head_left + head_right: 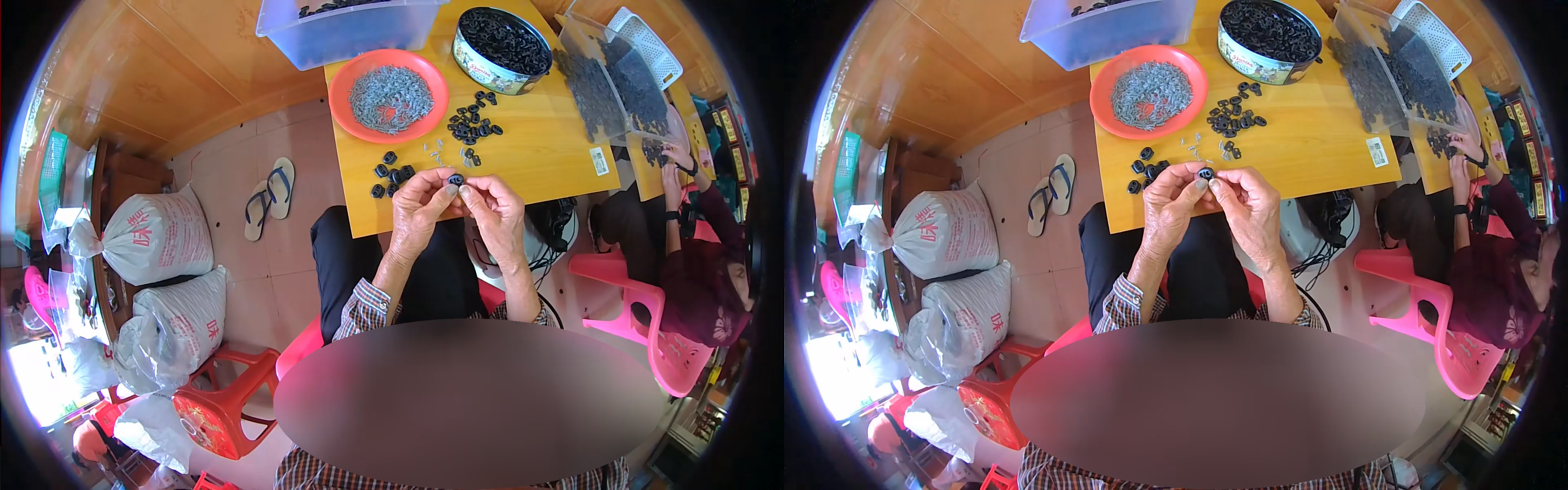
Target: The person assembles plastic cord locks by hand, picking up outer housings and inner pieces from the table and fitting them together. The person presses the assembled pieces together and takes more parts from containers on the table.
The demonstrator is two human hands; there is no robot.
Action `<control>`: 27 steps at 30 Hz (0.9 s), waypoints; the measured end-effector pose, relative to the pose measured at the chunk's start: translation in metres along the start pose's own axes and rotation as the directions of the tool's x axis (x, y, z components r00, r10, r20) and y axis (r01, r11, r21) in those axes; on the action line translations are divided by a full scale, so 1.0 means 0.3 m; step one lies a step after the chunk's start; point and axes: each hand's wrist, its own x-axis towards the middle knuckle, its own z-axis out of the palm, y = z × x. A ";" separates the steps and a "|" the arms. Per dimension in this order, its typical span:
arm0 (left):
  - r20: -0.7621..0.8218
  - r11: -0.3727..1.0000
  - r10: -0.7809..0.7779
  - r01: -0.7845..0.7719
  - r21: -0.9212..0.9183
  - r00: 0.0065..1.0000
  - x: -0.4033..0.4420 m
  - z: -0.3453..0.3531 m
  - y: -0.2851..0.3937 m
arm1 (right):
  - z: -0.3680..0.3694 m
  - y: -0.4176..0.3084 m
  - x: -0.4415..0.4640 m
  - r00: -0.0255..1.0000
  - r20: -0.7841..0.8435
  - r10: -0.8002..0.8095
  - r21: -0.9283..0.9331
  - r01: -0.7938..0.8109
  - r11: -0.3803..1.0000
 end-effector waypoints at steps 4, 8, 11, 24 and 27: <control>0.019 1.000 0.014 -0.014 0.004 1.000 -0.003 0.014 0.011 | 0.004 -0.007 0.001 0.999 -0.005 0.039 0.071 -0.038 0.997; 0.056 0.999 -0.023 0.021 0.045 0.998 -0.006 0.020 0.021 | 0.002 -0.069 0.002 0.984 -0.021 0.175 0.125 -0.171 0.977; 0.089 0.994 -0.008 -0.001 0.106 0.996 -0.004 0.010 0.024 | -0.011 -0.081 0.004 0.975 -0.024 0.220 0.033 -0.219 0.975; 0.116 0.993 -0.006 -0.008 0.114 0.993 0.009 -0.008 0.003 | -0.034 -0.060 0.004 0.967 0.109 0.230 0.003 -0.231 0.973; 0.120 0.979 0.083 -0.104 0.175 0.989 0.008 -0.002 0.004 | -0.038 -0.062 0.005 0.961 0.116 0.250 0.001 -0.252 0.968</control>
